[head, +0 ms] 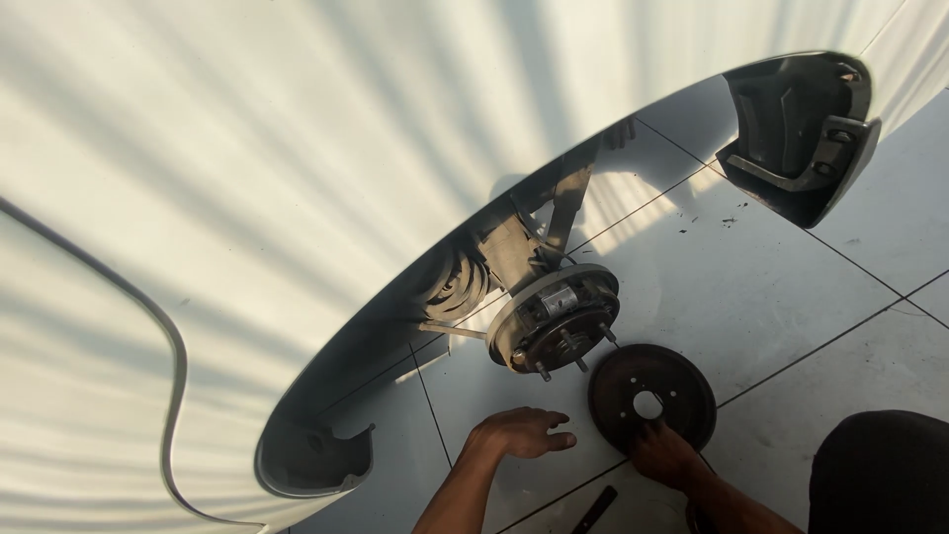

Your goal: The person kneels at a jacked-up car's rear wheel hub and services the drum brake. They apply grease from a small can onto the hub with their fingers, wipe parts with a rag, use a screwdriver-like tool on the brake assembly, then lift the brake drum and fit it onto the wheel studs, adjusting and pressing it into place.

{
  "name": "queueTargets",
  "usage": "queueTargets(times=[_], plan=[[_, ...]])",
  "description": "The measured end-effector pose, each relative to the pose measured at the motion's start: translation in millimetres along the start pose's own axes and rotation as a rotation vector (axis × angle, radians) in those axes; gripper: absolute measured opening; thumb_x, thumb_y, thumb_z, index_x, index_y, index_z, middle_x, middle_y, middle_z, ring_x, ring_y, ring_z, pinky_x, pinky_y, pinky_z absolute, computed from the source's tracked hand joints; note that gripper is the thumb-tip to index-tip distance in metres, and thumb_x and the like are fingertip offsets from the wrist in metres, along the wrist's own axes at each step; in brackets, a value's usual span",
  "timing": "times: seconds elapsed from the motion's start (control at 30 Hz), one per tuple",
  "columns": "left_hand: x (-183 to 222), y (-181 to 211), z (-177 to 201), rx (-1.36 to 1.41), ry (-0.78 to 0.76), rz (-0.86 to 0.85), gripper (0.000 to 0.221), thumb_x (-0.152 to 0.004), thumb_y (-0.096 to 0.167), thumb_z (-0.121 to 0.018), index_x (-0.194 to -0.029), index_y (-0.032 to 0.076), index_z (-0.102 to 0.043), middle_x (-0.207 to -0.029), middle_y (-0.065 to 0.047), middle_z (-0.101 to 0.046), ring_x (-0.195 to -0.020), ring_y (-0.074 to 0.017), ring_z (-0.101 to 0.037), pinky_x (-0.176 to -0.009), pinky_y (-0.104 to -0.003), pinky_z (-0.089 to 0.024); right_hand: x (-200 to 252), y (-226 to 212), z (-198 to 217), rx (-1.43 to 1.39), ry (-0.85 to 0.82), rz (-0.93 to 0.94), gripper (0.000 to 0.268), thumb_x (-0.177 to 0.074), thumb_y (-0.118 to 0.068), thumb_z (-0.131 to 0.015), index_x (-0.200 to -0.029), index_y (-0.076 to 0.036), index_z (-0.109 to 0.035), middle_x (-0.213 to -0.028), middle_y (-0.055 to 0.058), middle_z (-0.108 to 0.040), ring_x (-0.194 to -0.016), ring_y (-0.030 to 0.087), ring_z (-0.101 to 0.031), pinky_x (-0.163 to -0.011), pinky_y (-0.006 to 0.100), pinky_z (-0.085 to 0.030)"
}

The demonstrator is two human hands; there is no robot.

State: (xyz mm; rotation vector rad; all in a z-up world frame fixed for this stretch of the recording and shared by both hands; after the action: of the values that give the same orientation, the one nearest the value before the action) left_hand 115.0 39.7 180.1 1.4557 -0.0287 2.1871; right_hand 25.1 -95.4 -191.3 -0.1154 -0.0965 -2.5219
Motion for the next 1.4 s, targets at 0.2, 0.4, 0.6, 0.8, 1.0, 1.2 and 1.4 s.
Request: queueTargets(times=[0.2, 0.4, 0.6, 0.8, 1.0, 1.2, 1.4], plan=[[13.5, -19.0, -3.4, 0.193, 0.059, 0.068, 0.077, -0.095, 0.068, -0.039, -0.156, 0.021, -0.041, -0.154, -0.006, -0.050, -0.138, -0.0283, -0.052, -0.113, -0.046, -0.041, -13.0, 74.7, 167.2, -0.376, 0.183, -0.136, 0.049, -0.090, -0.025, -0.061, -0.124, 0.010, -0.064, -0.091, 0.022, -0.070, -0.083, 0.033, -0.068, -0.077, 0.048, -0.056], [-80.4, -100.1, -87.5, 0.339, 0.195, 0.224, 0.089, -0.100, 0.077, -0.027, -0.150, 0.007, -0.052, -0.144, -0.018, -0.061, -0.130, -0.0339, -0.058, -0.111, -0.047, -0.044, 24.8, 53.8, 336.2, -1.137, -0.264, -0.365, 0.049, -0.099, -0.049, -0.058, -0.084, -0.002, -0.064, -0.061, 0.008, -0.061, -0.055, 0.019, -0.057, -0.061, 0.043, -0.053], [-140.1, -108.2, -258.9, 2.292, 0.394, 0.461, 0.091, -0.096, 0.079, -0.032, -0.154, 0.010, -0.046, -0.151, -0.019, -0.053, -0.134, -0.0370, -0.053, -0.105, -0.051, -0.047, 6.7, -1.5, 366.9, -1.332, -0.201, -0.226, 0.052, -0.097, -0.045, -0.064, -0.077, 0.004, -0.065, -0.065, 0.012, -0.061, -0.058, 0.020, -0.058, -0.060, 0.042, -0.049], [-46.0, -1.6, -165.1, 2.547, 0.540, 0.094, 0.078, -0.102, 0.059, -0.023, -0.148, 0.002, -0.052, -0.142, -0.025, -0.055, -0.125, -0.0395, -0.054, -0.100, -0.052, -0.049, 20.9, 9.3, 441.4, -1.362, -0.282, -0.224, 0.051, -0.095, -0.047, -0.061, -0.085, 0.002, -0.070, -0.069, 0.013, -0.066, -0.063, 0.023, -0.066, -0.064, 0.041, -0.052], [18.3, -9.0, -99.6, 2.621, 1.053, 0.086, 0.062, -0.101, 0.039, -0.022, -0.135, 0.002, -0.058, -0.131, -0.025, -0.062, -0.119, -0.0418, -0.060, -0.102, -0.057, -0.051, 39.4, 52.1, 526.5, -0.960, 0.163, -0.141, 0.101, -0.081, -0.065, -0.070, -0.151, 0.002, -0.041, -0.109, 0.019, -0.058, -0.087, 0.030, -0.064, -0.066, 0.045, -0.058], [23.0, -11.5, -31.2, 2.583, 1.141, 0.073, 0.060, -0.098, 0.044, -0.025, -0.130, 0.008, -0.061, -0.126, -0.016, -0.064, -0.117, -0.0322, -0.061, -0.102, -0.053, -0.047, 48.2, 85.0, 506.8, -0.856, 0.626, -0.101, 0.088, -0.074, -0.057, -0.086, -0.132, 0.001, -0.054, -0.112, 0.015, -0.050, -0.101, 0.029, -0.057, -0.079, 0.045, -0.054], [-6.6, -13.4, -11.4, 2.785, 1.198, -0.065, 0.044, -0.096, 0.037, -0.036, -0.120, 0.007, -0.057, -0.125, -0.015, -0.063, -0.116, -0.0305, -0.060, -0.102, -0.050, -0.048, 43.4, 148.8, 475.6, -0.862, 0.918, -0.187, 0.074, -0.075, -0.048, -0.085, -0.131, -0.004, -0.066, -0.112, 0.012, -0.048, -0.112, 0.028, -0.046, -0.089, 0.040, -0.048]])
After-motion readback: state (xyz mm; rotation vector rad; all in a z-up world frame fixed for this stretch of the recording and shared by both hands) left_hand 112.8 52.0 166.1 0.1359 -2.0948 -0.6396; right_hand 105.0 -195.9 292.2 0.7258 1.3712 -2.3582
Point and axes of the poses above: each hand's wrist, its own x-axis away from the middle knuckle, its own z-axis out of the back of the hand, y = z × x, the point moved 8 cm from there along -x, towards the middle knuckle
